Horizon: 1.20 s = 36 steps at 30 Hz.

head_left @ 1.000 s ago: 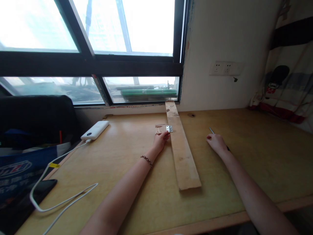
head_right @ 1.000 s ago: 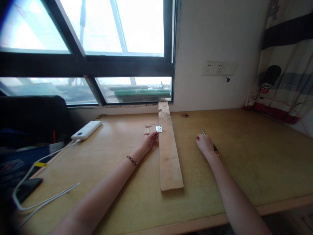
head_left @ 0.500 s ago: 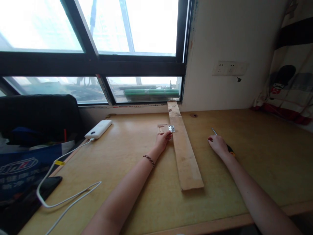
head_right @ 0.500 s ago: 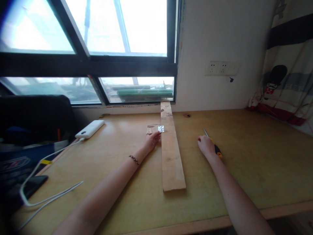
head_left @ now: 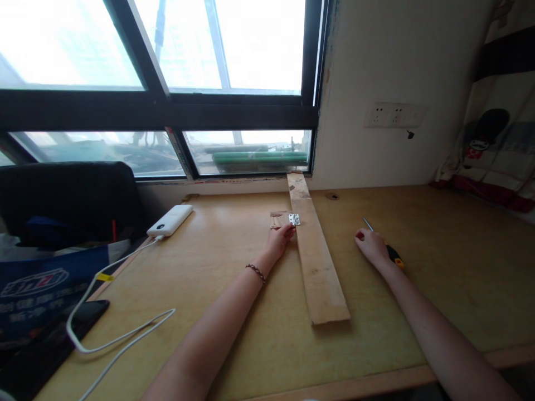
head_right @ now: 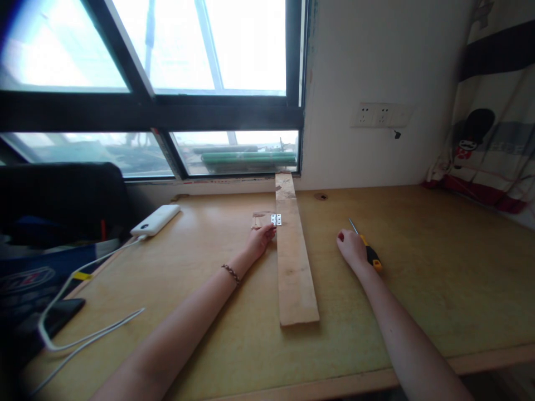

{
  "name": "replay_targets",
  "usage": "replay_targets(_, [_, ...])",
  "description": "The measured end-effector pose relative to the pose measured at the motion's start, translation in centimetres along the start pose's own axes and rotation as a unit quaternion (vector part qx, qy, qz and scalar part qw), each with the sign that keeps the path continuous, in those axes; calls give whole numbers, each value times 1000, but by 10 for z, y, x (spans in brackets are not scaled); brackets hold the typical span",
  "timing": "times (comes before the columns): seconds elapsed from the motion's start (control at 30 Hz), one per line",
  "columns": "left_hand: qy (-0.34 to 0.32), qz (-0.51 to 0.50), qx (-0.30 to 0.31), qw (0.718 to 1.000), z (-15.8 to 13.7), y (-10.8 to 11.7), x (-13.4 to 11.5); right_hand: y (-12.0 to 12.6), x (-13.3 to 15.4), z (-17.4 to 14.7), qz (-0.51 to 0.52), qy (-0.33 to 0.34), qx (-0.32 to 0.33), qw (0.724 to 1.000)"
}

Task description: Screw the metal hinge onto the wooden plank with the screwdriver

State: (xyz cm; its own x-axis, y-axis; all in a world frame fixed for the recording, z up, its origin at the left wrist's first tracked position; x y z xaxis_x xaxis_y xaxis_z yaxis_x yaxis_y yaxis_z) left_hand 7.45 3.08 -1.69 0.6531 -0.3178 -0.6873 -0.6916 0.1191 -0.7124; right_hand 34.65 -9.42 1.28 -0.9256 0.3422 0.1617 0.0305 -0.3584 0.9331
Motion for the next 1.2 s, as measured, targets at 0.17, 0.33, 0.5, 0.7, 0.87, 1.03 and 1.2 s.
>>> replay_targets(0.17, [-2, 4, 2, 1000, 0, 1, 0, -3, -2, 3, 64, 9, -34, 997])
replay_targets(0.33, [-3, 9, -3, 1000, 0, 1, 0, -2, 1, 4, 135, 30, -65, 988])
replay_targets(0.5, [-2, 2, -2, 1000, -1, 0, -1, 5, 6, 2, 242, 12, -81, 967])
replay_targets(0.7, [-5, 0, 2, 1000, -1, -1, 0, 11, 30, 0, 471, -38, -70, 879])
replay_targets(0.87, [-2, -2, 3, 1000, -3, 0, -1, 22, 95, 15, 542, 1, -52, 839])
replay_targets(1.03, [0, 4, -6, 1000, -4, -1, -2, 13, 164, 48, 514, 50, -44, 855])
replay_targets(1.2, [7, 3, -12, 1000, -3, 1, -1, -6, 189, 62, 443, 63, -66, 892])
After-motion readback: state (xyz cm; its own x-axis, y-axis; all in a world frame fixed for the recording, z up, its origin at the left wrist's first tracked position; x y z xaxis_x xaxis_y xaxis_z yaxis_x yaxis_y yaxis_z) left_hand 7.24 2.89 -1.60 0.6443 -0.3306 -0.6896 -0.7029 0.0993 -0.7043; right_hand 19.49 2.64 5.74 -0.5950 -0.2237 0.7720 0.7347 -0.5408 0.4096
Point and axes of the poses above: each hand's wrist, its own z-axis towards the middle knuckle, its own y-axis out of the back of the hand, x = y × z, the point moved 5 cm from there along z, towards the middle knuckle, and after that the axes turned 8 degrees about -z, right-handed, at the moved point
